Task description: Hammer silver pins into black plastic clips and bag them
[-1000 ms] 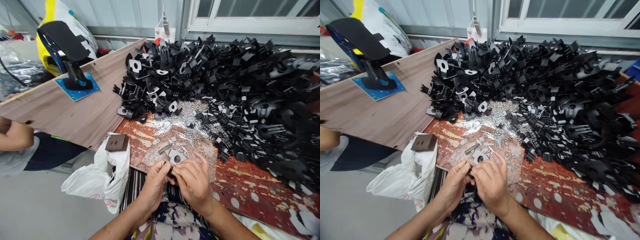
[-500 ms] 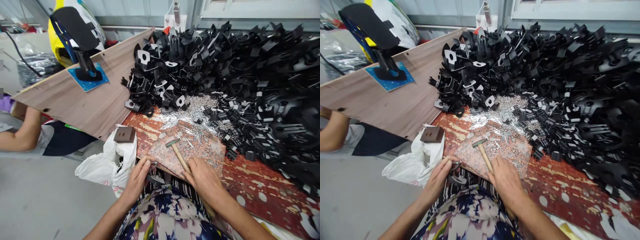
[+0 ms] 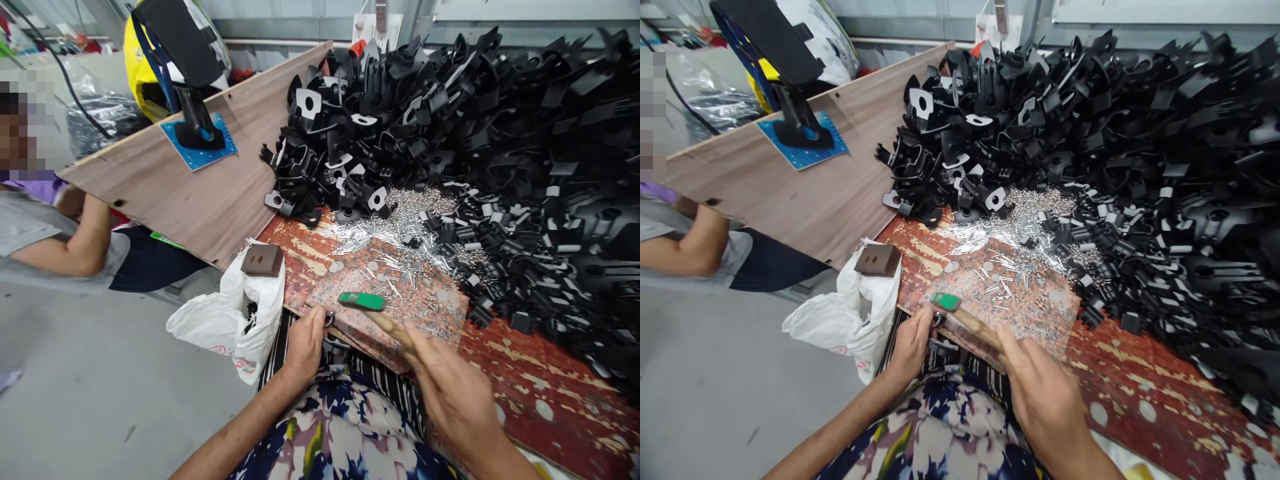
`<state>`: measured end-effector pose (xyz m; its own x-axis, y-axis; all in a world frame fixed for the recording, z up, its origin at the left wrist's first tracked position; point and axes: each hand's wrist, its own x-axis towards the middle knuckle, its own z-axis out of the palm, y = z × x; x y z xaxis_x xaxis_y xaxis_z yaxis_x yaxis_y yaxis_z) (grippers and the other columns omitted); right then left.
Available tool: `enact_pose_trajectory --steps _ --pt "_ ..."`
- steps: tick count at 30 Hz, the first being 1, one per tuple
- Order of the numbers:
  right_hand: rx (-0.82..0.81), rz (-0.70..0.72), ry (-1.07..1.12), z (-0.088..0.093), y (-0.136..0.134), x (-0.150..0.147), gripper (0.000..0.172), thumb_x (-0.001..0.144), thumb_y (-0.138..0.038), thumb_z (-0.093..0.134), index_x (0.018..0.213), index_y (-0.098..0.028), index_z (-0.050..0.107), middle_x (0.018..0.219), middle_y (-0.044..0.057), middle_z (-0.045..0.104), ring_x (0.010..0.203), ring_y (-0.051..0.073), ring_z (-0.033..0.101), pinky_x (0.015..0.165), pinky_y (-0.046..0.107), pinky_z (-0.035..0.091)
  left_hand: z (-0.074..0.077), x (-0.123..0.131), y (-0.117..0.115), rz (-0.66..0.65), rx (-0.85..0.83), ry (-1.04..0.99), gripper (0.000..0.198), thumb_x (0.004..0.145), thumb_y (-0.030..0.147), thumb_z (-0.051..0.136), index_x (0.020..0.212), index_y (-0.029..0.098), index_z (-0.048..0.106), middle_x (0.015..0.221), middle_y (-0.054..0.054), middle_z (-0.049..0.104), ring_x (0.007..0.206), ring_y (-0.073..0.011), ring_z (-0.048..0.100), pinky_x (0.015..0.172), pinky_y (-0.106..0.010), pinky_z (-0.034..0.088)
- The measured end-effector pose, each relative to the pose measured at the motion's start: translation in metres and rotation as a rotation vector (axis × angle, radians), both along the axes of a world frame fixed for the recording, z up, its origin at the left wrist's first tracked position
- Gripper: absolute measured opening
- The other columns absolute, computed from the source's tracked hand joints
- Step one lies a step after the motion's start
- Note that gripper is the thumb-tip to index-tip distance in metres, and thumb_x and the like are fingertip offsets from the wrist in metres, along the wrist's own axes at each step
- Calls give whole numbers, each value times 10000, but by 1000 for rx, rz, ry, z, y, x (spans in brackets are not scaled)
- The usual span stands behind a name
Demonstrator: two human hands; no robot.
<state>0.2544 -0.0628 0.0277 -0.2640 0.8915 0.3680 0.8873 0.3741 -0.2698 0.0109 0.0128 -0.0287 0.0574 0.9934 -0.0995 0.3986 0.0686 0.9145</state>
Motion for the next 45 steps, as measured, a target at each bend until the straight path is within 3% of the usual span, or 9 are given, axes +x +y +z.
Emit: enact_pose_trajectory --steps 5,9,14,20,28,34,38,41,45 --pt "-194 45 16 -28 10 -9 530 1023 -158 367 1543 -262 368 1025 64 697 739 176 675 626 290 547 0 -3 1 -35 -24 -60 430 1019 475 335 774 202 559 648 30 451 606 -160 455 595 -275 353" --pt "-167 -35 39 -36 30 -9 448 1020 -220 420 1461 -199 491 1151 128 666 939 241 659 757 364 557 11 -19 -4 -149 -105 -214 342 977 471 476 1138 201 612 807 -2 598 663 -162 544 569 -248 413" --pt "-37 -55 228 -21 47 -7 357 1003 -200 444 1307 -231 628 1210 122 642 1089 274 589 922 467 483 41 -39 -6 -414 -165 -550 415 767 261 822 1132 219 630 1065 -47 659 960 -188 623 836 -277 483" --pt "-538 136 708 8 49 -19 266 978 -262 532 1200 -264 679 1190 51 694 1107 193 638 972 363 497 68 -39 3 -691 -18 -520 230 886 262 725 1110 230 682 1101 -72 660 1040 -216 626 918 -345 476" --pt "-585 173 765 5 43 -43 110 880 -216 638 916 -215 741 869 8 729 827 151 653 786 279 485 67 -30 4 -771 -1 -471 231 894 341 715 1090 222 695 1091 -92 677 1027 -235 651 914 -375 503" --pt "-842 191 1028 3 43 -42 199 819 -321 690 693 -179 631 654 -41 531 640 111 467 617 246 365 70 -30 6 -848 -68 -385 253 891 428 699 1058 244 744 1040 -110 719 1004 -267 669 931 -417 514" --pt "-935 220 1062 -5 46 -40 444 880 -493 637 588 -177 529 561 -63 397 550 91 363 545 239 294 63 -23 4 -838 -157 -457 311 837 485 751 1014 229 757 1019 -119 713 990 -273 667 919 -416 523" --pt "-842 114 1010 -9 45 -35 490 982 -525 478 687 -168 638 616 -15 553 579 114 491 580 247 389 61 -28 4 -787 -202 -519 285 817 440 781 993 218 754 1035 -119 708 997 -271 662 918 -416 529" --pt "-555 25 731 -12 38 -30 325 1025 -380 445 1004 -214 724 913 35 725 832 167 662 750 278 492 65 -72 15 -365 -2 -561 246 780 256 798 1015 223 732 1046 -88 711 993 -241 654 858 -334 538"
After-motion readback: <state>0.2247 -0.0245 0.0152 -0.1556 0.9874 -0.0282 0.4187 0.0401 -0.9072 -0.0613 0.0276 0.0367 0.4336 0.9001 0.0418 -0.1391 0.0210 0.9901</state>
